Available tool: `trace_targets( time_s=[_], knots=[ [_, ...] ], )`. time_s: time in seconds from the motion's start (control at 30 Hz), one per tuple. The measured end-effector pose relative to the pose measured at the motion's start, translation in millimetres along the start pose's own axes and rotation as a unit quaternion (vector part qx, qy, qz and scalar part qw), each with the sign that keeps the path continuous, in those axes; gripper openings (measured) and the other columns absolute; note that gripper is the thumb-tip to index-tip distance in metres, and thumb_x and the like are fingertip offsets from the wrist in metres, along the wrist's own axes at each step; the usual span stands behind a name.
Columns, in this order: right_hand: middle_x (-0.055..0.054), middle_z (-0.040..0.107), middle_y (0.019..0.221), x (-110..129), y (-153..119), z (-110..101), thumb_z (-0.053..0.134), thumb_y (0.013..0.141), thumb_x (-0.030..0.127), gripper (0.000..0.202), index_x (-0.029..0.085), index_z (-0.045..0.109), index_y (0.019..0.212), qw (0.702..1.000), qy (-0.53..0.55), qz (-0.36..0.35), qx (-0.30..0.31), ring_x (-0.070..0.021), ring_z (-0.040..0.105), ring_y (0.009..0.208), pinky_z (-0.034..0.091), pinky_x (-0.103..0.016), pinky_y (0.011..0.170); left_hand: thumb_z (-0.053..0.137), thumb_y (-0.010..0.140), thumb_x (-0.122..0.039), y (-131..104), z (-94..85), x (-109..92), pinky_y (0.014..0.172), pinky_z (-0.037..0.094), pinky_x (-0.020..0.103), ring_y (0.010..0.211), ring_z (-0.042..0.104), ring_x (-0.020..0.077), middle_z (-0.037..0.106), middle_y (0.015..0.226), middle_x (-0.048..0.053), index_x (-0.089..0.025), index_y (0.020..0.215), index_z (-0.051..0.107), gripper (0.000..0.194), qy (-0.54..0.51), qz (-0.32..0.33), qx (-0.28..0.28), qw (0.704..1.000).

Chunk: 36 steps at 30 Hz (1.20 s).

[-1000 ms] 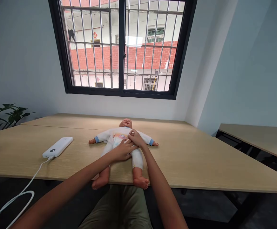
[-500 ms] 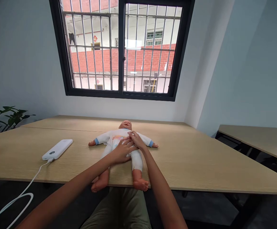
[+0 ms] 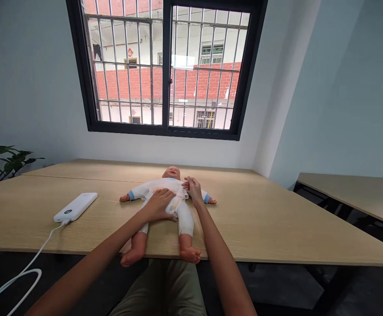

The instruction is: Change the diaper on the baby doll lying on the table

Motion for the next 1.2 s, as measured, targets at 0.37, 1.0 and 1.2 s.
trace_targets(
  time_s=[0.37,1.0,1.2],
  knots=[
    [0.002,0.057,0.052,-13,5,-8,0.067,0.062,0.054,0.036,0.018,0.062,0.069,0.997,0.023,-0.015,-0.067,-0.0101,0.049,0.048,0.039,-0.023,0.049,0.055,0.071,-0.033,-15,-8.1,140,0.073,0.050,0.030,0.079,0.064,0.0207,0.070,0.080,0.006,-0.015,0.079,0.066,0.022,-0.310,-0.258,-0.125,0.906],
    [0.002,0.052,0.046,-42,6,-12,0.059,0.068,0.046,0.025,0.021,0.056,0.063,0.993,-0.054,0.028,-0.102,-0.0132,0.046,0.043,0.037,-0.026,0.045,0.053,0.081,-0.020,-49,34.1,155,0.095,0.038,0.044,0.113,0.050,0.0348,0.063,0.112,0.016,-0.015,0.085,0.068,0.016,-0.066,-0.266,0.029,0.961],
    [0.003,0.052,0.046,-42,4,-11,0.057,0.069,0.038,0.019,0.020,0.057,0.063,0.994,-0.016,0.039,-0.100,-0.0121,0.045,0.042,0.033,-0.025,0.044,0.054,0.081,-0.017,-50,33.1,159,0.089,0.039,0.038,0.105,0.055,0.0305,0.065,0.103,0.014,-0.016,0.081,0.064,0.009,-0.075,-0.269,0.023,0.960]
  ],
)
Point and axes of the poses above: each hand's wrist, its own y-axis towards the middle knuckle, its own z-axis out of the palm, x = y × z, the point moved 4 cm from there along y, towards the middle knuckle
